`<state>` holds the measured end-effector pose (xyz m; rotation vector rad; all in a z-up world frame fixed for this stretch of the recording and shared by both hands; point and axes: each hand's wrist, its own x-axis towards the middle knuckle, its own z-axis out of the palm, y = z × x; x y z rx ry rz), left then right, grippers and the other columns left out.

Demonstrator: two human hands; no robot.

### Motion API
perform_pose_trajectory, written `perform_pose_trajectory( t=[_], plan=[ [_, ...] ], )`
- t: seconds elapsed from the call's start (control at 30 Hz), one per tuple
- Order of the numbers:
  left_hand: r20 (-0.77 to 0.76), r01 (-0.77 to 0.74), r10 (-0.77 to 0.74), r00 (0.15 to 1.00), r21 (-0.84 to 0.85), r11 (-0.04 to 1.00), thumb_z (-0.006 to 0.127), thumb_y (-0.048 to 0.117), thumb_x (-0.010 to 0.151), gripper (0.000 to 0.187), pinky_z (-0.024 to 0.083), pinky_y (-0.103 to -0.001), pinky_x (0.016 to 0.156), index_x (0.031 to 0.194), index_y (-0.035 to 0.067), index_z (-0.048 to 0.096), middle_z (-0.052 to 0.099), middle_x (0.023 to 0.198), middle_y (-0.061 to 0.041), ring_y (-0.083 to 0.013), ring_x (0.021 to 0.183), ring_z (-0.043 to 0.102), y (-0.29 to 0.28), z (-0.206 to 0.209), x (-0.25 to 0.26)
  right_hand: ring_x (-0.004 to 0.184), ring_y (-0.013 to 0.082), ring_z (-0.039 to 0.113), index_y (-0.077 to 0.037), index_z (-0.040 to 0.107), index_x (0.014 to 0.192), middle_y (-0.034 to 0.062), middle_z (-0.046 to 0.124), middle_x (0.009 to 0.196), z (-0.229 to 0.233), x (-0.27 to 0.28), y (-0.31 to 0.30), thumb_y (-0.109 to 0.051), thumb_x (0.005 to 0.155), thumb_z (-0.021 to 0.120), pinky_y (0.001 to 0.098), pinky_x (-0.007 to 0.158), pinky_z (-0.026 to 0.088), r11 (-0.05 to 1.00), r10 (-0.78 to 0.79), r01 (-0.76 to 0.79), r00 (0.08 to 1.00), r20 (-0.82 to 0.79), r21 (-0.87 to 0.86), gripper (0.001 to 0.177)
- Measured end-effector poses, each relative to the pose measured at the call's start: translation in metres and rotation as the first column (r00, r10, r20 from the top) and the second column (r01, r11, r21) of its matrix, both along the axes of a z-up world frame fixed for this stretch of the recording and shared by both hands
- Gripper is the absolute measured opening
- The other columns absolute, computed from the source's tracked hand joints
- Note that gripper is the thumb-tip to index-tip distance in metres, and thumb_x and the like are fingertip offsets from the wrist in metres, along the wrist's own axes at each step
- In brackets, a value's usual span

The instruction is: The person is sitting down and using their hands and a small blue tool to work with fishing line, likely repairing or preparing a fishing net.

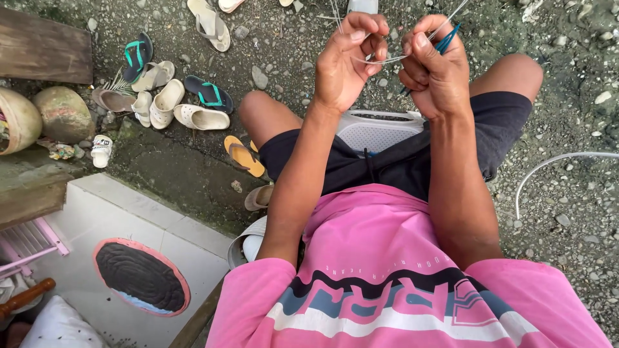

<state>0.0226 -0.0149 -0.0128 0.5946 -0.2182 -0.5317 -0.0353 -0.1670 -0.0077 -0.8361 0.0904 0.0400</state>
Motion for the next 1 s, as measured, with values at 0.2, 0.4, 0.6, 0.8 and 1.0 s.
perform_pose_trajectory(
  t=[0.2,0.4,0.6,0.8,1.0],
  plan=[
    [-0.108,-0.048,0.071,0.992,0.205,0.978,0.070,0.035,0.085,0.034,0.033,-0.022,0.045,0.095,0.008,0.052,0.059,0.094,-0.005,-0.0142,0.066,0.059,-0.003,0.003,-0.004,0.047,0.0002,0.023,-0.017,0.052,0.099,0.0010,0.049,0.083,0.003,-0.003,-0.002,-0.022,0.095,0.066,0.0133,0.044,0.019,0.999,0.029,-0.029,0.999,0.024,-0.030,0.016],
    [-0.135,-0.047,0.079,0.988,0.227,0.973,0.072,0.033,0.080,0.050,0.031,-0.020,0.039,0.112,0.001,0.052,0.060,0.092,-0.009,-0.0135,0.056,0.058,-0.014,-0.013,-0.001,0.047,0.0003,0.024,-0.016,0.052,0.099,0.0009,0.051,0.083,0.001,-0.007,-0.007,-0.022,0.095,0.066,0.0135,0.043,0.020,0.998,0.018,-0.017,0.999,0.028,-0.054,0.015],
    [0.035,-0.070,0.066,0.997,0.124,0.990,0.057,0.022,0.098,0.013,0.038,-0.022,0.053,0.097,0.010,0.054,0.061,0.108,-0.009,-0.0171,0.079,0.063,-0.005,-0.006,-0.016,0.048,0.0003,0.023,-0.018,0.052,0.100,0.0004,0.049,0.084,-0.005,-0.010,-0.016,-0.020,0.096,0.064,0.0139,0.043,0.019,0.999,-0.007,0.009,0.999,0.032,-0.049,0.013],
    [0.161,-0.106,0.083,0.983,0.137,0.985,0.048,0.022,0.103,0.010,0.045,-0.033,0.086,0.100,0.013,0.050,0.060,0.120,-0.007,-0.0207,0.114,0.056,-0.002,-0.001,-0.020,0.049,0.0009,0.026,-0.018,0.054,0.101,0.0002,0.052,0.085,-0.006,-0.009,-0.021,-0.019,0.097,0.064,0.0144,0.044,0.020,0.996,-0.045,0.047,0.999,0.028,-0.076,0.011],
    [0.044,-0.051,0.051,0.998,-0.011,0.999,0.055,0.015,0.099,0.011,0.046,-0.035,0.084,0.105,0.010,0.048,0.059,0.118,-0.008,-0.0255,0.109,0.060,-0.008,-0.001,-0.021,0.048,0.0014,0.028,-0.017,0.055,0.102,0.0009,0.052,0.085,-0.010,-0.008,-0.020,-0.021,0.096,0.066,0.0159,0.044,0.020,0.989,-0.074,0.075,0.997,0.015,-0.125,0.013]
  ],
)
